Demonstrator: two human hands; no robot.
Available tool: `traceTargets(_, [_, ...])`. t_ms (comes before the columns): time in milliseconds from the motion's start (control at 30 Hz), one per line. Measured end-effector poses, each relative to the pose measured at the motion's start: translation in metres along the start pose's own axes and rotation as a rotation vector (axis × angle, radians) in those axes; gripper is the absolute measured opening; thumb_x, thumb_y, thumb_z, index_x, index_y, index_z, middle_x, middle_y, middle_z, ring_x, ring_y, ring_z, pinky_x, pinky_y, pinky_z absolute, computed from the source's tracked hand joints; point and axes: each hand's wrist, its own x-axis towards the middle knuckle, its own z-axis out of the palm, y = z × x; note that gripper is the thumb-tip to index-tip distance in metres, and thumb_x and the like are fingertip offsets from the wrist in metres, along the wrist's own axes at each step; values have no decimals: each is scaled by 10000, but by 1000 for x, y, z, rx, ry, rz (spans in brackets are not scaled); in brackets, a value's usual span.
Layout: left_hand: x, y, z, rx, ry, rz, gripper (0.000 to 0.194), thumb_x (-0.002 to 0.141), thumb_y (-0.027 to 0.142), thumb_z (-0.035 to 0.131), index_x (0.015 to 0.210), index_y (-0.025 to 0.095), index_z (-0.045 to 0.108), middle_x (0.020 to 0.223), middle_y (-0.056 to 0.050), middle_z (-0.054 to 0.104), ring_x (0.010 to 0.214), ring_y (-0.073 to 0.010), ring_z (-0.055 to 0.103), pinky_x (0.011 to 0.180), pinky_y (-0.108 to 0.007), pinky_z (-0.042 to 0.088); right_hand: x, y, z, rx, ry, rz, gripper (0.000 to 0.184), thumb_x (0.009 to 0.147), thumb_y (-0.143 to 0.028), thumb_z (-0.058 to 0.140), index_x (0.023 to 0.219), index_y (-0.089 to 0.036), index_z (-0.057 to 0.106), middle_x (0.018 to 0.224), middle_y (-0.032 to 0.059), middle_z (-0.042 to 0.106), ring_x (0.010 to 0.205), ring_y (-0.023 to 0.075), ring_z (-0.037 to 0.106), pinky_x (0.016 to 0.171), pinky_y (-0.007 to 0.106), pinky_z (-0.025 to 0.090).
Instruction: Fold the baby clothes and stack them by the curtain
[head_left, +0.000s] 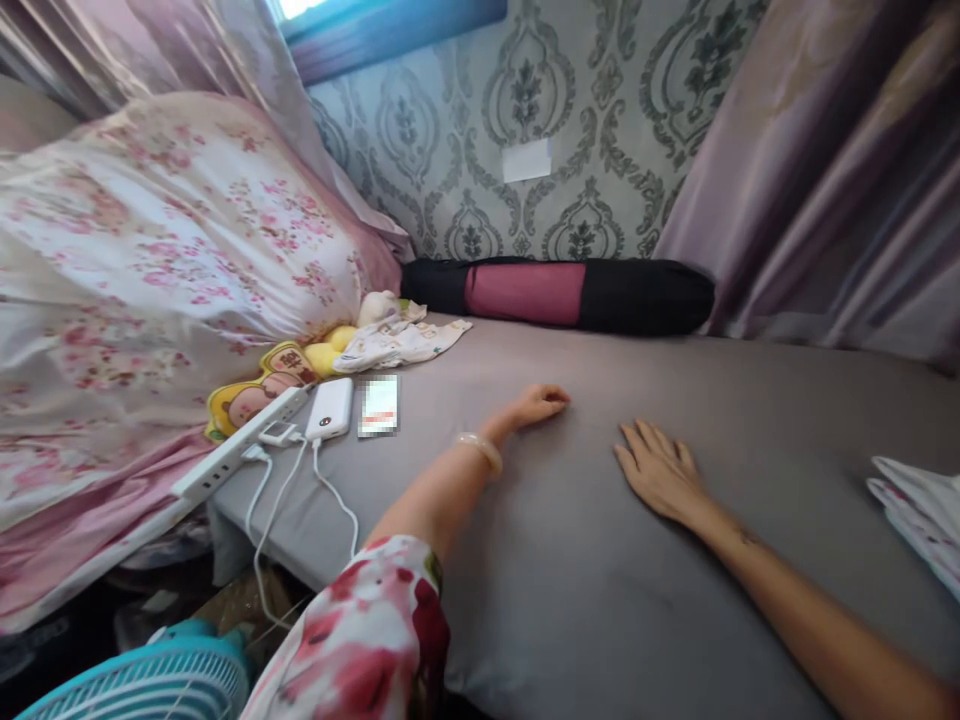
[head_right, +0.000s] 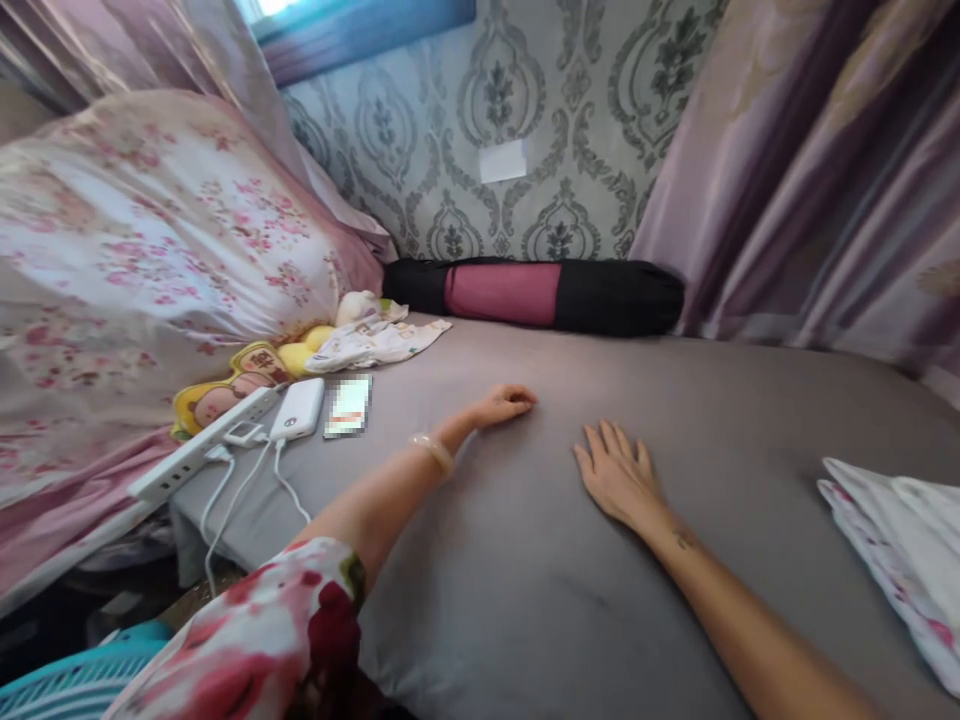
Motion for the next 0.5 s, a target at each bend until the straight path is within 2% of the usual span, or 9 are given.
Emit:
traceTargets(67, [-7,-6,-30,-113,85,-127,225,808,153,535,973,124,684,827,-60,699,720,-116,630,735,-247,509,1,-2,3,-21,48,-12,673,937,-482,129,1442,-150,425,1528,132,346,1418,292,281,1142,535,213])
traceTargets(100, [-13,-10,-47,-119,188,-197,216,793,148,554,957,130,695,801,-53,703,689,-114,633,711,-241,510,1,-2,4,-29,65,-15,676,936,-487,129,1437,-151,433,1524,132,356,1415,291,289,1143,529,216])
traceTargets(133, [-19,-15,-66,-88,367,-288,197,761,136,589,918,136,707,773,-46,706,664,-114,634,696,-234,510,0,-1,6,-35,77,-17,678,935,-491,130,1433,-152,440,1519,132,363,1412,291,295,1142,524,219])
traceTargets(167, [-26,-21,-86,-62,470,-332,216,751,120,590,933,131,706,795,-55,712,684,-119,642,706,-233,509,0,0,7,-41,87,-17,679,933,-493,131,1430,-153,445,1516,133,368,1409,291,299,1141,523,222])
traceTargets(233, [-42,-36,-127,-17,638,-409,268,770,90,535,989,112,689,868,-91,718,773,-144,661,753,-250,504,0,1,9,-49,103,-17,675,930,-487,134,1422,-155,455,1509,133,380,1404,293,307,1137,527,227])
traceTargets(333, [-71,-56,-182,61,922,-564,272,786,94,522,1021,72,657,1005,-178,695,1008,-236,640,873,-334,479,1,0,11,-51,115,-14,669,930,-481,140,1414,-153,465,1503,137,389,1396,296,319,1128,535,240])
traceTargets(400, [-90,-65,-209,100,1088,-668,263,815,155,536,1040,53,626,1102,-242,652,1127,-308,586,939,-420,444,1,0,11,-51,125,-13,657,933,-478,150,1411,-160,468,1501,136,392,1393,296,323,1121,534,248])
traceTargets(500, [-113,-74,-233,130,1254,-732,339,828,239,567,1103,41,560,1164,-292,598,1171,-370,547,947,-504,426,1,0,11,-43,138,-19,633,942,-465,169,1408,-157,467,1488,138,410,1392,293,325,1117,537,248])
